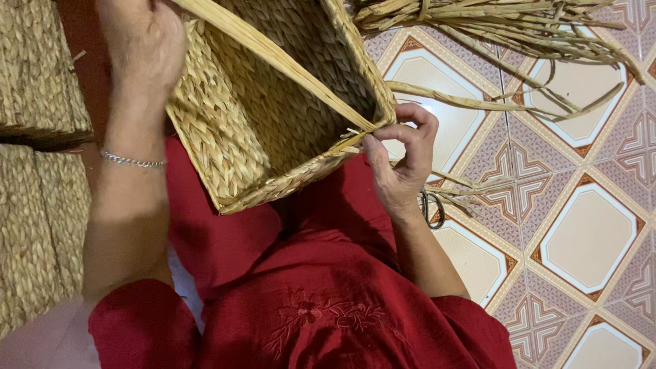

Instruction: The person sits on the floor and finishes the rim of a woven water-hyacinth basket, tucking and pressing straw strands into the woven edge by hand. They then use scissors to trim the protruding straw ends around the basket rim.

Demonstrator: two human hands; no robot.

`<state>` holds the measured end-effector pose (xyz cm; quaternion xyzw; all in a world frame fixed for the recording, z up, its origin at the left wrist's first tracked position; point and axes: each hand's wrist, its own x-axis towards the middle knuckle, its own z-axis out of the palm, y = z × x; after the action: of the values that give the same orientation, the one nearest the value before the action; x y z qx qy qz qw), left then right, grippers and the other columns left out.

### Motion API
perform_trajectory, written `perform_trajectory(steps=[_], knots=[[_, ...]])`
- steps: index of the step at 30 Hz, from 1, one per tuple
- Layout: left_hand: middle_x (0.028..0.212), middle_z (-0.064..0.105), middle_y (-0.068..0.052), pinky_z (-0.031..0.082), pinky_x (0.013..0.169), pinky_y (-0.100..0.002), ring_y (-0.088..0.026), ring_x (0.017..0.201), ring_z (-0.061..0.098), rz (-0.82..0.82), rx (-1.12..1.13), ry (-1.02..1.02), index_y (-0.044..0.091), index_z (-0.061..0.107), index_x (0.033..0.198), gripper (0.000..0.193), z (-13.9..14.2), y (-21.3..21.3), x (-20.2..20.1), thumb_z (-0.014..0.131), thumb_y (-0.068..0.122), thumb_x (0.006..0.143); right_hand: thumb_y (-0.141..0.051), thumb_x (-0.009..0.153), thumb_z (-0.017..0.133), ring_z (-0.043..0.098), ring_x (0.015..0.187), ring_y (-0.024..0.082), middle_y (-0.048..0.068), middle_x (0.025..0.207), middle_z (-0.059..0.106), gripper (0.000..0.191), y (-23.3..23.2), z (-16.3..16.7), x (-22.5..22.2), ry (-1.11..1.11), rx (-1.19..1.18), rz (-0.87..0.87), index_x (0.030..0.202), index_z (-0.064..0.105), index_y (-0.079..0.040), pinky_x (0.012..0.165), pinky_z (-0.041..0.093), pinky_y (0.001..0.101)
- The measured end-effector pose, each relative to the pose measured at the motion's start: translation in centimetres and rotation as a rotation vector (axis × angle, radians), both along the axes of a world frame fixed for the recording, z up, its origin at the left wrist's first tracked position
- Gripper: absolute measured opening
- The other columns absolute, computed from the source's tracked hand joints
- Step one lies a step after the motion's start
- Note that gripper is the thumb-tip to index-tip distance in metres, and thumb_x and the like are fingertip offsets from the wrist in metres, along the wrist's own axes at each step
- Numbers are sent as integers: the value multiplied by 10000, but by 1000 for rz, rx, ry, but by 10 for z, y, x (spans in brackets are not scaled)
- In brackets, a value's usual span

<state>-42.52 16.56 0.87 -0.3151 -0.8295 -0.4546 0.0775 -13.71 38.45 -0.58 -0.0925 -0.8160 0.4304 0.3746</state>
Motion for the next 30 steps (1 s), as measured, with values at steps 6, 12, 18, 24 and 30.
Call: perform_trajectory(steps=[6, 12, 18, 24, 30], knots=[[955, 711, -145, 661, 527, -331, -239, 715, 759, -384, 504, -1204, 109, 487, 1052, 163, 2, 70, 75, 574, 239, 1002, -24, 923, 788, 514, 1154, 198, 90, 1269, 531, 182, -9, 10, -3, -8, -97, 16, 1037, 654, -68, 1028, 452, 332], [947, 709, -111, 640, 743, -298, -188, 864, 727, -791, 465, -1254, -22, 652, 1092, 219, -12, 89, 107, 775, 9, 914, -21, 917, 795, 514, 1154, 198, 94, 1270, 532, 188, -10, 13, -3, 0, -99, 26, 1037, 655, -61, 1019, 459, 327], [951, 760, -62, 638, 806, -258, -143, 881, 753, -783, 439, -1162, 46, 640, 1076, 263, -16, 101, 99, 812, 55, 878, -45, 953, 805, 528, 1174, 180, 86, 1280, 527, 221, -5, 13, 0, 14, -173, 64, 1047, 606, -61, 1070, 452, 323], [1026, 748, -31, 613, 887, -257, -111, 964, 729, -941, 432, -1194, 49, 670, 1144, 349, -16, 98, 100, 845, 109, 848, -43, 961, 805, 524, 1160, 155, 80, 1299, 509, 242, -5, 11, 2, 14, -236, 79, 1036, 575, -58, 1077, 441, 310], [960, 753, -18, 630, 836, -253, -101, 899, 732, -836, 245, -1047, 55, 699, 1049, 325, -18, 97, 102, 885, 151, 800, -43, 965, 798, 522, 1157, 154, 81, 1304, 500, 237, -12, 9, 5, 18, -233, 96, 1030, 569, -56, 1066, 447, 306]])
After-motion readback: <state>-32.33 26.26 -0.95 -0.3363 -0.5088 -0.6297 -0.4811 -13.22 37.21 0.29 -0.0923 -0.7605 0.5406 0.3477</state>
